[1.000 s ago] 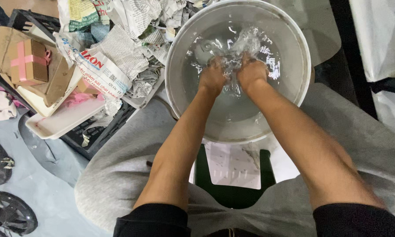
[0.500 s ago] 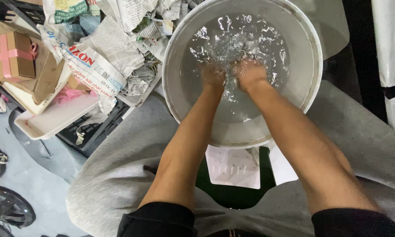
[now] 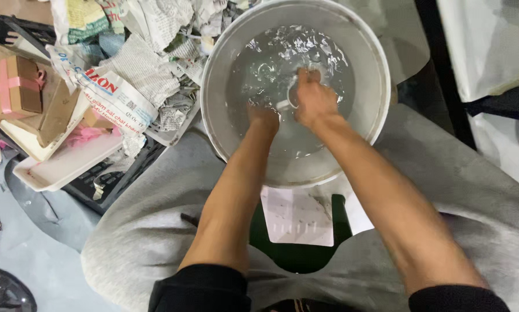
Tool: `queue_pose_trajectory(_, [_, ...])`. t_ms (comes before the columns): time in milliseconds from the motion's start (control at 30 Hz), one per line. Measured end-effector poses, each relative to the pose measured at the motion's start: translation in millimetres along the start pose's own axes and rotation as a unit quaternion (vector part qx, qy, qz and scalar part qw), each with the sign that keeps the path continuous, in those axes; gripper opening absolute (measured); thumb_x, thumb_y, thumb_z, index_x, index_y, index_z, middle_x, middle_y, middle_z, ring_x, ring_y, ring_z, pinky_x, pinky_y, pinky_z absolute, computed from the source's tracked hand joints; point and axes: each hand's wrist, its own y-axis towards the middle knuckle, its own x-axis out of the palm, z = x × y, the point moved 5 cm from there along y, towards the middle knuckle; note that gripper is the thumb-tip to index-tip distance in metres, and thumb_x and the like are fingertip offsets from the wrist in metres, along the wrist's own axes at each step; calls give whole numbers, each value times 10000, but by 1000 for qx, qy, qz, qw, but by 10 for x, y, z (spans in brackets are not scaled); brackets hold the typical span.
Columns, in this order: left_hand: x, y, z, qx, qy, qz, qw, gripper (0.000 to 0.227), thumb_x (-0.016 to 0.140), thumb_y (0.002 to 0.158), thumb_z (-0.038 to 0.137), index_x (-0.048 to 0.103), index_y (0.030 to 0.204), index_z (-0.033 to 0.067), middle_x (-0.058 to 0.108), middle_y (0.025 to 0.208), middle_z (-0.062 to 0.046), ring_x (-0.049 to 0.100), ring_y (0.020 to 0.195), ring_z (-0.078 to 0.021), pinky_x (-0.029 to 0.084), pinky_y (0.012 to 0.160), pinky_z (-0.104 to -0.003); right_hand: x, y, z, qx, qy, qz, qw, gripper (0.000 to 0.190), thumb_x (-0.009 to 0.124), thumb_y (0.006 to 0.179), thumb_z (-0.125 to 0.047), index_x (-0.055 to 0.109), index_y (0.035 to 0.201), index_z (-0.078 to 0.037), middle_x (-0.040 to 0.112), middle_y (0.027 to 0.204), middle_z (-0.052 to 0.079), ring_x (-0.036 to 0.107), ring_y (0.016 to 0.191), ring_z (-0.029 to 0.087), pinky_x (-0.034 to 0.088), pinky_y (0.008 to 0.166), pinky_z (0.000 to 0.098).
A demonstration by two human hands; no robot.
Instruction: The person washes multiple ceramic cups and mugs by hand in a bucket of water. They scrub the interior and exterior of each item, rinse them, and place them on a nearby shelf.
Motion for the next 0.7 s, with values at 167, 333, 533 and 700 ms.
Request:
queue_pose_trajectory(167, [-101,-17,-373,-11,-219,84,972,564,414,1055,477,658,1357,68,581,1448,-218,542,1374,-384,412,1170,-467,-173,-254,16,-2,118,65,991,1018,971,647,-223,357,1441,-54,471,1446,240,637,1155,441,554,961,492])
queue_pose_trajectory(333, [-366,-19,-264,101,-516,112,843,792,292,1012,704,615,1405,97,415,1536,-210,331,1432,-398,236,1138,-511,-245,-506,-108,-58,157,144,975,994,959,646,-211,365,1432,-76,485,1451,181,621,1177,418,513,962,528])
queue_pose_trajectory(533, [-857,-900,-210,153,-650,-76,740,835,474,823,731,571,1430,166,609,1407,-107,640,1188,-309,583,958,-532,-668,-999,-305,-201,184,223,936,978,975,657,-243,418,1444,-82,500,1439,177,533,1323,409,408,1100,540])
queue_pose_trajectory(700, [-1161,-1555,-307,206,-700,-77,679,782,522,865,736,642,1346,131,714,1237,-125,705,1046,-241,602,842,-418,-986,-1319,-464,-241,151,189,940,1001,938,691,-216,378,1510,-83,417,1508,224,471,1329,478,399,1095,526])
